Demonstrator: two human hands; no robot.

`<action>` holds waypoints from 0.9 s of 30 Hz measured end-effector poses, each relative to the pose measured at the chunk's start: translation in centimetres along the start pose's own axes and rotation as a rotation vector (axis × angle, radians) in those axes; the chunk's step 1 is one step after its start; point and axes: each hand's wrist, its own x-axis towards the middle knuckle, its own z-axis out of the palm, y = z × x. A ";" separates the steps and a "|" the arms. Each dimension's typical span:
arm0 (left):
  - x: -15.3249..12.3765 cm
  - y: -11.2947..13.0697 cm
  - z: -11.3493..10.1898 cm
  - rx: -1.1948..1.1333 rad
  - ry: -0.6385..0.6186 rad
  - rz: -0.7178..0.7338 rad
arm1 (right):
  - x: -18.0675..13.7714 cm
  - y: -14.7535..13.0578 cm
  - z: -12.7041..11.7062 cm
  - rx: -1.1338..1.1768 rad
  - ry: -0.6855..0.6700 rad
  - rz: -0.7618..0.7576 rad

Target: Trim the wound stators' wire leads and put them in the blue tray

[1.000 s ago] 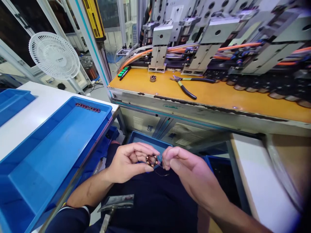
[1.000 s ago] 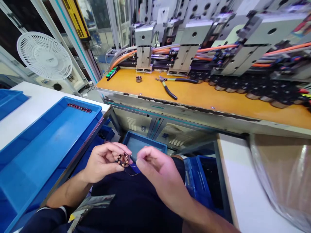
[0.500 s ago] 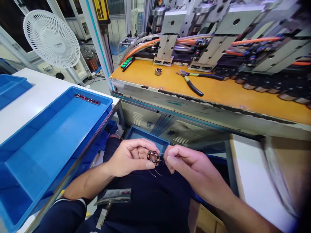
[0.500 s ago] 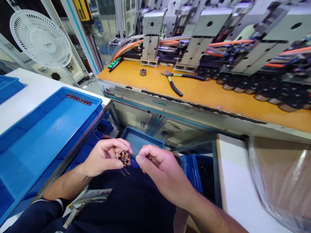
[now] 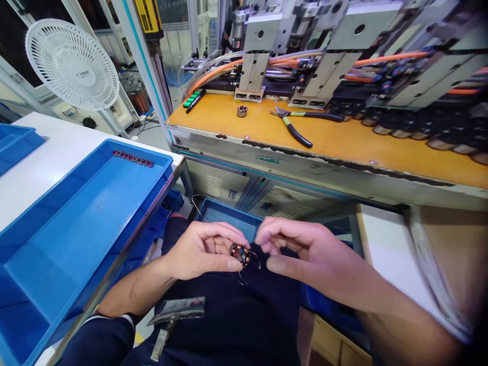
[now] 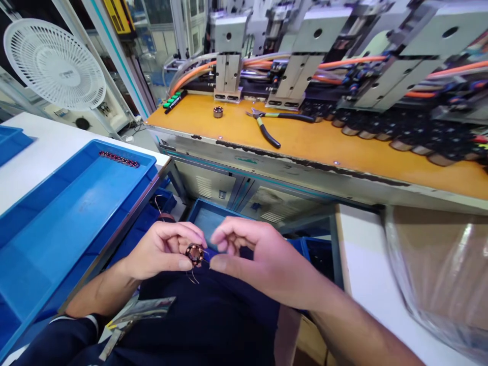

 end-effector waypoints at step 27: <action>0.2 -0.8 0.0 0.034 0.020 0.109 | 0.4 -2.4 1.1 -0.074 -0.021 0.246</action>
